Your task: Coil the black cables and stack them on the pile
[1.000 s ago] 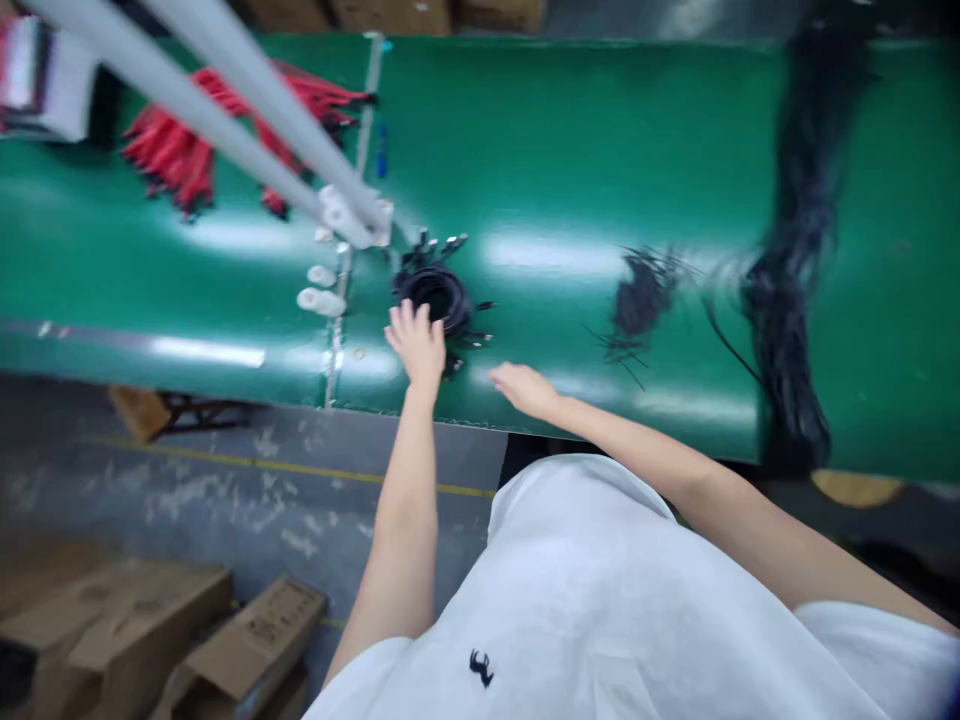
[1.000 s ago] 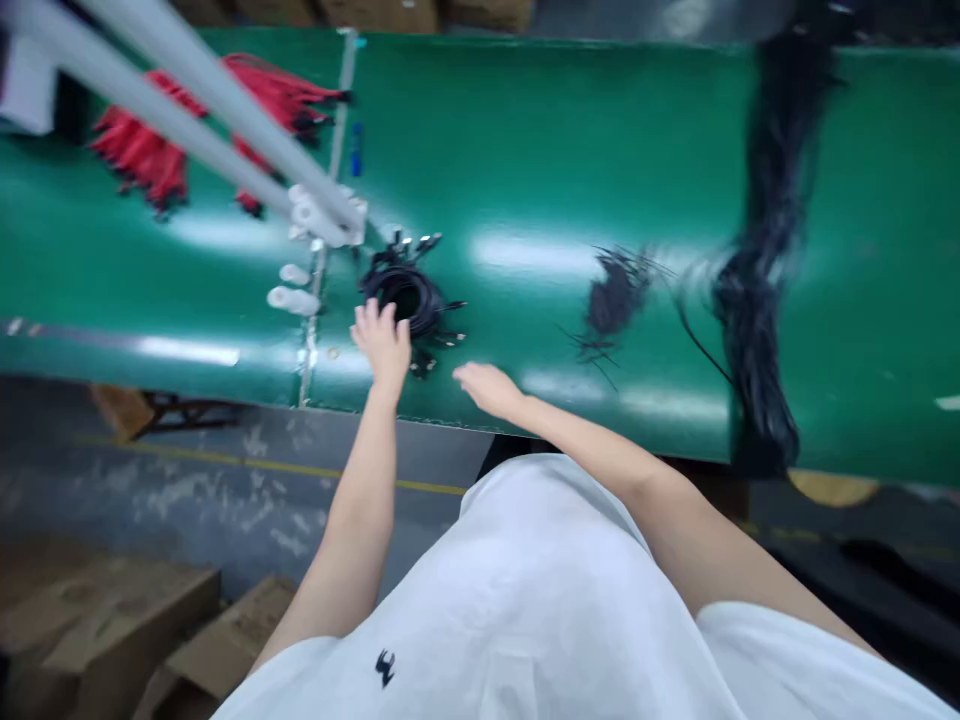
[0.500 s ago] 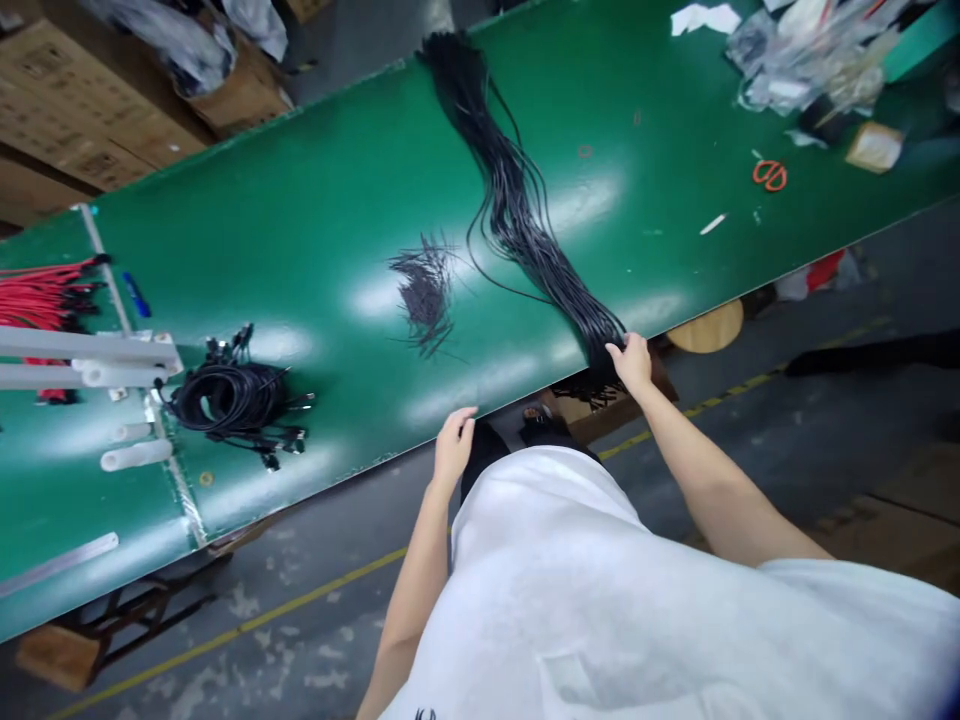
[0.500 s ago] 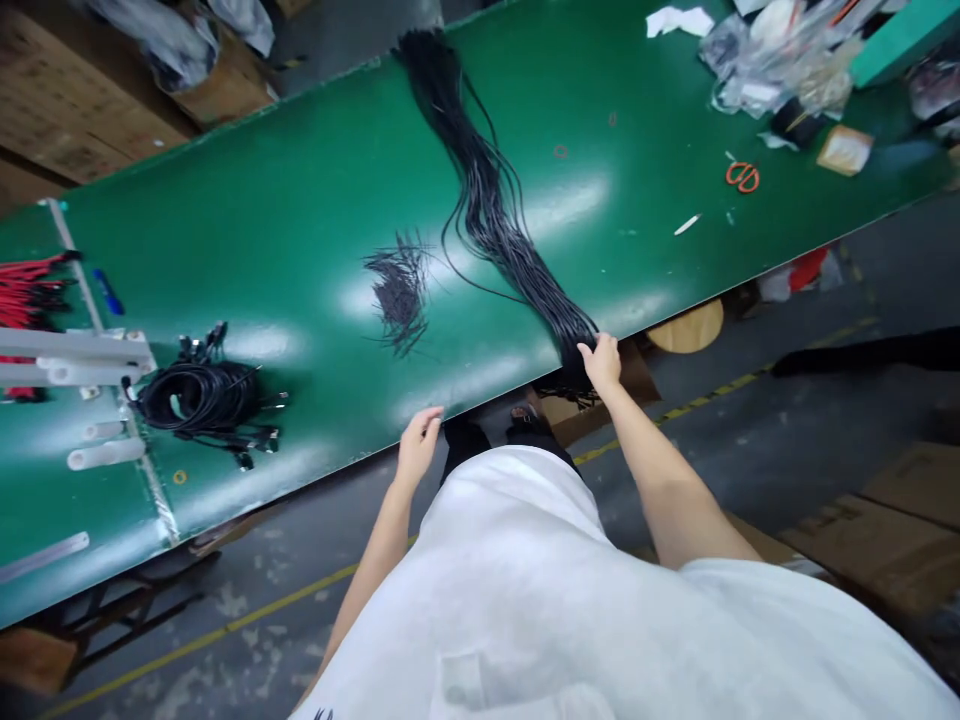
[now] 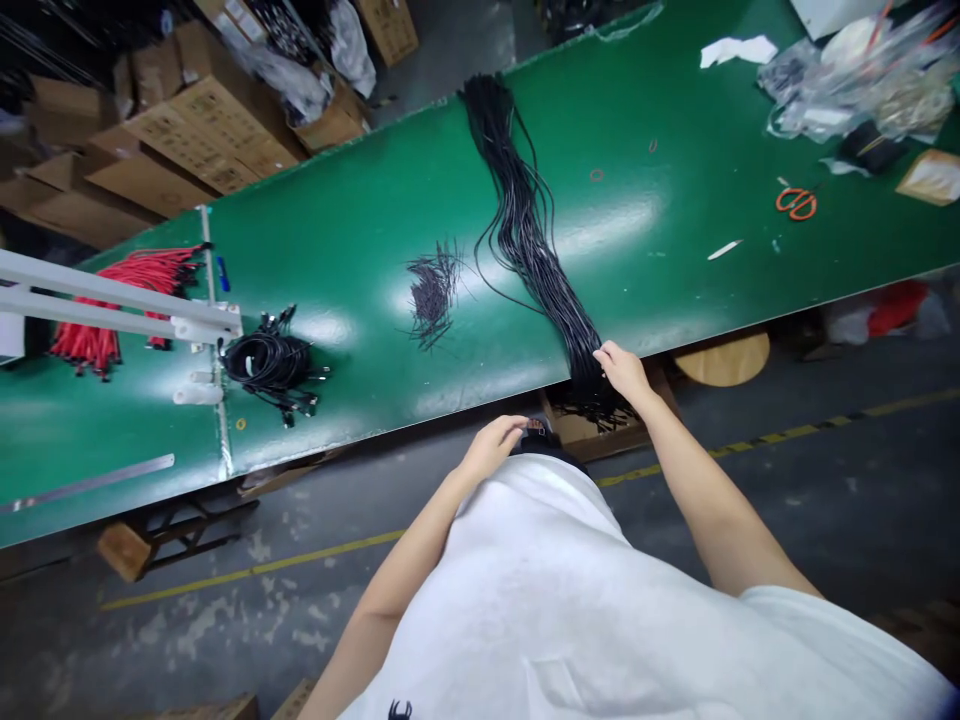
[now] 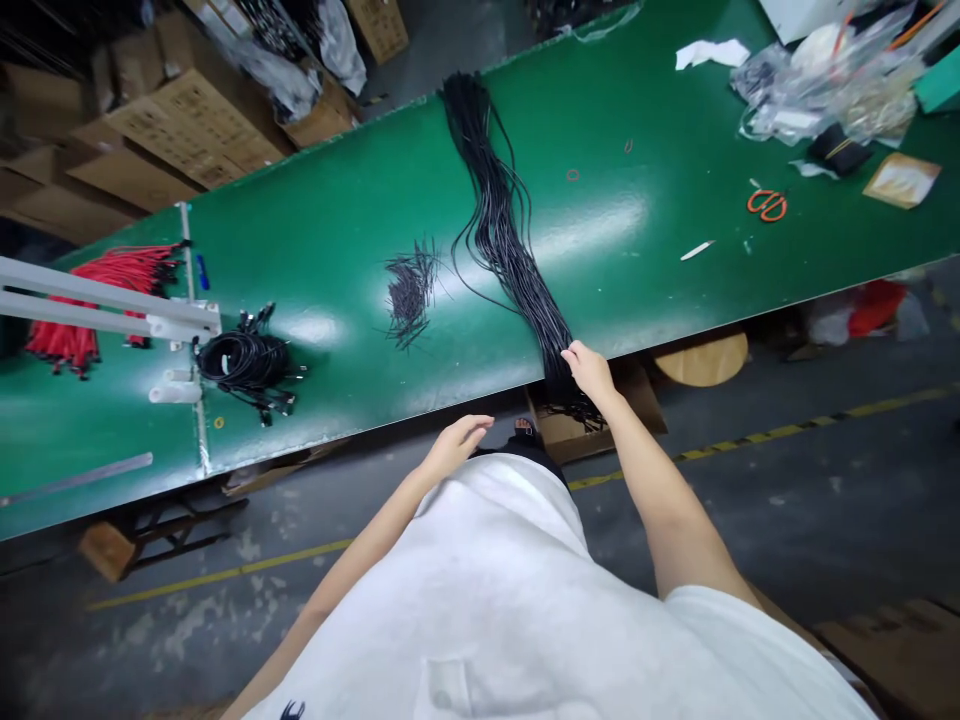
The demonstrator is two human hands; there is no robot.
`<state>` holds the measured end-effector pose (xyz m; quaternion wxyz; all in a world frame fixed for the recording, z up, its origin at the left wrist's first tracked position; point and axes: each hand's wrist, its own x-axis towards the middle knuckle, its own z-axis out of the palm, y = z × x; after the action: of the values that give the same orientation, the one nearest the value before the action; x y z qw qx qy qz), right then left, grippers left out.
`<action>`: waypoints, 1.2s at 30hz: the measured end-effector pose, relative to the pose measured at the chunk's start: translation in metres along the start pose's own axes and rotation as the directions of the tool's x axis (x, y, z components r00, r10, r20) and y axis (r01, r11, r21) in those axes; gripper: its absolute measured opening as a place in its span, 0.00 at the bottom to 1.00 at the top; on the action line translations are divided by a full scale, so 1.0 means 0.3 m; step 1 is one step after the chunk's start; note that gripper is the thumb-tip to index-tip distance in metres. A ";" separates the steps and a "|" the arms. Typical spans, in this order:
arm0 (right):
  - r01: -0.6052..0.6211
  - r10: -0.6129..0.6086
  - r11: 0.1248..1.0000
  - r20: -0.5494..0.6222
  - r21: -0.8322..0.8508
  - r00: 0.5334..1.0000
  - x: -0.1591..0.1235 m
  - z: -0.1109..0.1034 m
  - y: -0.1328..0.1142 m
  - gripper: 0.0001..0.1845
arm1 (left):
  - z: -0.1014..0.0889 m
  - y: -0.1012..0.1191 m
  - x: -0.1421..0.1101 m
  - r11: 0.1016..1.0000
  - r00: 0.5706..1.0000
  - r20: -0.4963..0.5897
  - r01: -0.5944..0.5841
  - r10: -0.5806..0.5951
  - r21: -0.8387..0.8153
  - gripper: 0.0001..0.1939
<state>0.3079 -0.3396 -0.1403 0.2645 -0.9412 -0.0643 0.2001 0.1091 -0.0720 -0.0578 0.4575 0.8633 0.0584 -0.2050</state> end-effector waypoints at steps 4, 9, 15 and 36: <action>0.025 -0.025 0.999 0.039 -0.023 0.999 -0.005 -0.046 -0.022 0.13 | 0.060 0.072 0.018 0.995 0.987 0.135 -0.093 0.087 0.040 0.16; -0.045 0.045 0.999 0.038 0.005 0.998 0.108 -0.131 -0.047 0.14 | 0.077 0.050 -0.051 0.996 0.981 0.179 -0.079 0.068 0.051 0.17; -0.090 0.091 0.995 -0.031 0.032 0.995 0.351 -0.036 -0.272 0.11 | 0.093 -0.074 -0.204 0.991 0.986 0.095 0.132 -0.133 0.019 0.17; -0.538 -0.514 -0.394 0.307 0.745 0.801 -0.795 -0.151 -0.504 0.14 | 0.291 0.138 -0.085 0.917 0.812 0.434 -0.301 0.390 -0.261 0.13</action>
<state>0.1069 -0.2863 0.0559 0.8821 -0.1419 0.0671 0.4441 0.0717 -0.1644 -0.0592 0.5631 0.7369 -0.1965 -0.3183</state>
